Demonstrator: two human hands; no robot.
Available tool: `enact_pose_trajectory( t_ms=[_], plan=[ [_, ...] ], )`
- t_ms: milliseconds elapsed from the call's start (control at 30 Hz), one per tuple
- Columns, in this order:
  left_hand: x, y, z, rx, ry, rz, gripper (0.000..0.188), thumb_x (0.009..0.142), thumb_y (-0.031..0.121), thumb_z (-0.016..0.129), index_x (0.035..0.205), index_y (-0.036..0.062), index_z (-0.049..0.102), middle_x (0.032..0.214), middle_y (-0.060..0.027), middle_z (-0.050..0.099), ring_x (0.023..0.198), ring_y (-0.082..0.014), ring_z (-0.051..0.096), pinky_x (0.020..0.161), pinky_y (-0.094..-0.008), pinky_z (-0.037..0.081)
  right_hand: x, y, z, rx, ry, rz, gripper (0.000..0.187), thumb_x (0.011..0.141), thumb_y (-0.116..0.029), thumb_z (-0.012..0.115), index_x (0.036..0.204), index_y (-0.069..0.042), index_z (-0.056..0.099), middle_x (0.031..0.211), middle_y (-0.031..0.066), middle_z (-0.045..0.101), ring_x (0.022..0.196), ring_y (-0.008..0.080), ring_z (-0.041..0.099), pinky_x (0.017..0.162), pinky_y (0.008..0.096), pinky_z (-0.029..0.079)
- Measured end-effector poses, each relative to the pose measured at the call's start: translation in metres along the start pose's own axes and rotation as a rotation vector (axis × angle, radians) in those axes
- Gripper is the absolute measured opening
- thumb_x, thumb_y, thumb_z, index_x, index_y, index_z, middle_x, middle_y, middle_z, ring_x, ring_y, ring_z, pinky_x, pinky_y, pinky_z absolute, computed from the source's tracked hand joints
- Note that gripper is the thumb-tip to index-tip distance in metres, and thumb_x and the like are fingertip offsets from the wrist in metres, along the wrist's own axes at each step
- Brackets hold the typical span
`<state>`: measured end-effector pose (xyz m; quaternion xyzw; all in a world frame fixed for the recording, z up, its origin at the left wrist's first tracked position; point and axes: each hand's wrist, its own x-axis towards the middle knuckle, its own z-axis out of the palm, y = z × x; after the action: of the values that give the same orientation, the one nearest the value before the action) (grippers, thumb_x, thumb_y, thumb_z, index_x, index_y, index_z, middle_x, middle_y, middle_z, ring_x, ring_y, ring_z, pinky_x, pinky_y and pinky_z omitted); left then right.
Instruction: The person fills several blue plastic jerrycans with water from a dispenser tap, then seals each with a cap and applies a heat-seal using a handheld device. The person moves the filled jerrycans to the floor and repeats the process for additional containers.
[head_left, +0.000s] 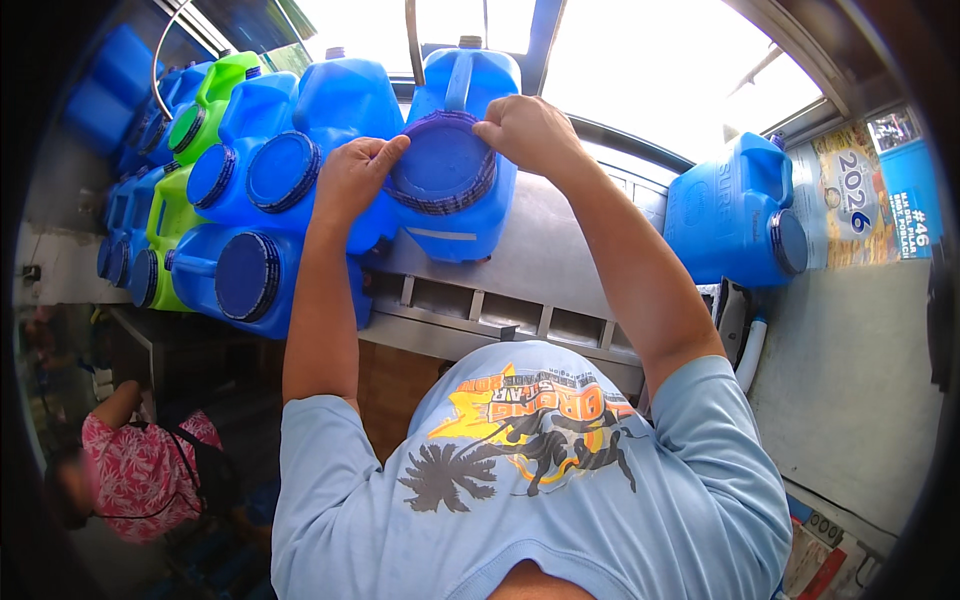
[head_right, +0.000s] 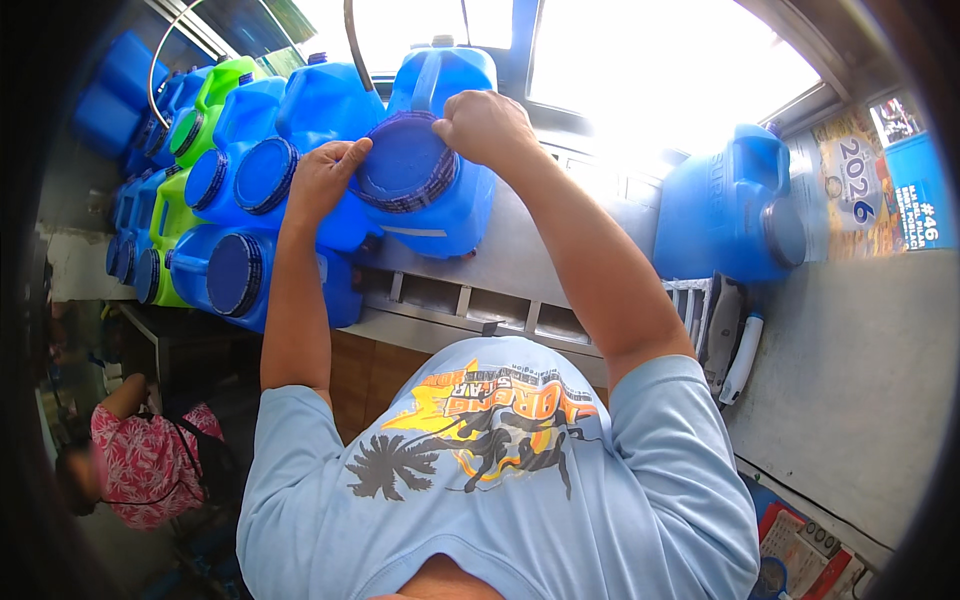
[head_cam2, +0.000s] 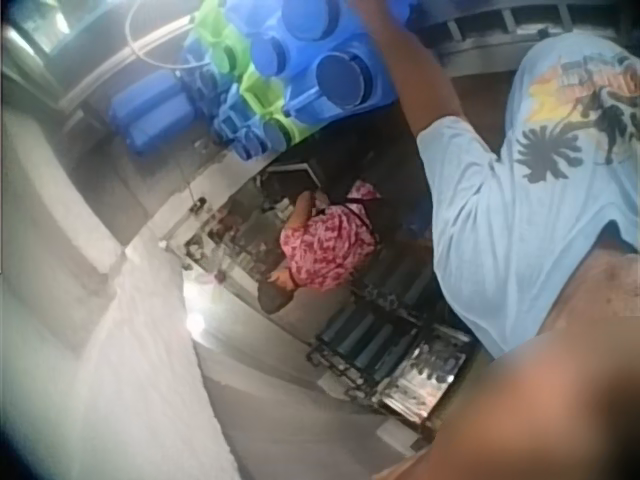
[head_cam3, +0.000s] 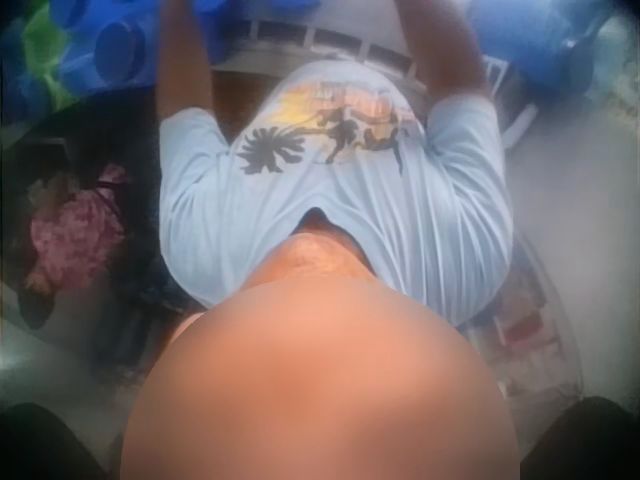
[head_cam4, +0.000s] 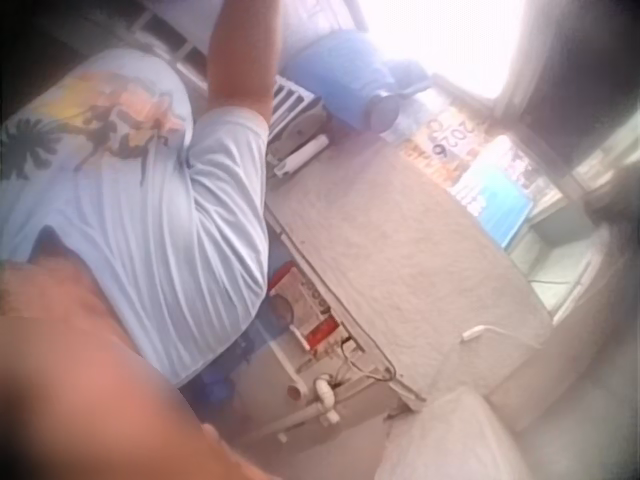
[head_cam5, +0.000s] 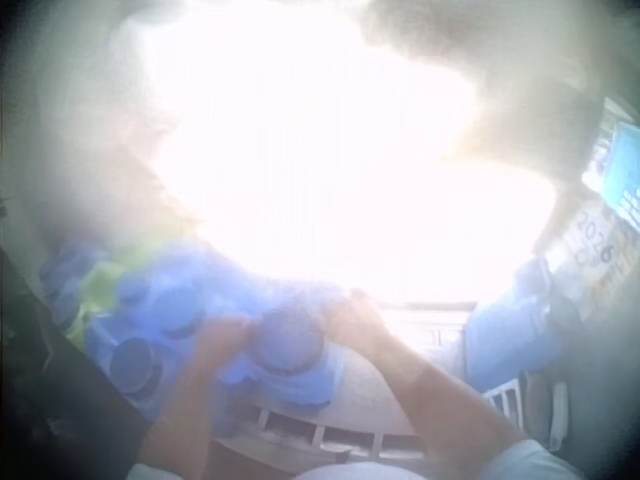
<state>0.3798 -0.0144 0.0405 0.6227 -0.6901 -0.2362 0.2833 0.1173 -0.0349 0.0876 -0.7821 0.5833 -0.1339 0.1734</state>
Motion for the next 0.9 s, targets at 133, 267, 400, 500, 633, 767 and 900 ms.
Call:
enact_pose_trajectory(
  t_ms=[133, 267, 400, 500, 633, 767, 900],
  plan=[
    [0.008, 0.011, -0.007, 0.179, -0.145, -0.024, 0.068, 0.094, 0.068, 0.055, 0.116, 0.0072, 0.075, 0.113, -0.0177, 0.073, 0.107, -0.0326, 0.068, 0.09, -0.0433, 0.052, 0.001, -0.001, 0.0, 0.074, -0.045, 0.088, 0.044, 0.096, -0.047, 0.059, 0.101, -0.007, 0.077, 0.097, 0.0134, 0.075, 0.09, 0.0283, 0.071, 0.084, 0.042, 0.054],
    [0.006, 0.034, 0.006, 0.267, 0.098, 0.405, 0.08, 0.088, 0.075, 0.056, 0.141, 0.0153, 0.059, 0.143, -0.017, 0.056, 0.138, -0.036, 0.047, 0.115, -0.0466, 0.036, -0.032, 0.038, 0.002, 0.276, 0.252, 0.028, 0.045, 0.096, -0.047, 0.062, 0.112, -0.007, 0.075, 0.111, 0.0145, 0.073, 0.106, 0.0285, 0.069, 0.093, 0.0404, 0.052],
    [0.009, 0.06, 0.024, 0.342, -0.069, 0.545, 0.088, 0.083, 0.078, 0.06, 0.147, 0.0187, 0.053, 0.153, -0.0153, 0.048, 0.148, -0.0369, 0.035, 0.122, -0.0507, 0.025, -0.141, 0.147, -0.008, -0.03, 0.623, -0.012, 0.036, 0.095, -0.035, 0.071, 0.12, -0.01, 0.07, 0.122, 0.0136, 0.07, 0.119, 0.0301, 0.064, 0.103, 0.0409, 0.049],
    [0.01, 0.073, 0.033, 0.443, -0.158, 0.579, 0.087, 0.082, 0.077, 0.061, 0.147, 0.0188, 0.054, 0.153, -0.0153, 0.048, 0.147, -0.0385, 0.035, 0.122, -0.0513, 0.026, -0.258, 0.235, -0.021, -0.409, 0.711, 0.232, 0.037, 0.093, -0.032, 0.071, 0.121, -0.007, 0.068, 0.129, 0.0176, 0.065, 0.122, 0.0348, 0.06, 0.105, 0.0463, 0.047],
    [0.011, 0.077, 0.038, 0.588, -0.236, 0.605, 0.093, 0.078, 0.082, 0.062, 0.147, 0.0197, 0.053, 0.154, -0.0145, 0.048, 0.148, -0.0387, 0.034, 0.122, -0.0521, 0.025, -0.409, 0.301, -0.025, -0.603, 0.551, 0.877, 0.052, 0.092, -0.033, 0.071, 0.134, -0.005, 0.059, 0.135, 0.0193, 0.061, 0.124, 0.0374, 0.059, 0.106, 0.0475, 0.046],
    [0.015, 0.068, 0.035, 0.513, -0.194, 0.64, 0.101, 0.073, 0.085, 0.062, 0.15, 0.0207, 0.049, 0.156, -0.0155, 0.045, 0.149, -0.0386, 0.032, 0.123, -0.0527, 0.024, -0.481, 0.337, 0.0, -0.39, 0.316, 1.21, 0.065, 0.092, -0.032, 0.069, 0.148, -0.006, 0.047, 0.144, 0.0209, 0.055, 0.131, 0.0391, 0.054, 0.109, 0.0472, 0.045],
    [0.017, 0.057, 0.031, 0.413, -0.172, 0.589, 0.111, 0.069, 0.089, 0.062, 0.155, 0.0215, 0.042, 0.158, -0.018, 0.041, 0.15, -0.0396, 0.03, 0.123, -0.0529, 0.022, -0.503, 0.359, 0.03, -0.23, 0.387, 1.147, 0.071, 0.092, -0.031, 0.07, 0.151, -0.003, 0.042, 0.148, 0.0227, 0.051, 0.133, 0.0399, 0.053, 0.11, 0.0473, 0.044]
  ],
)
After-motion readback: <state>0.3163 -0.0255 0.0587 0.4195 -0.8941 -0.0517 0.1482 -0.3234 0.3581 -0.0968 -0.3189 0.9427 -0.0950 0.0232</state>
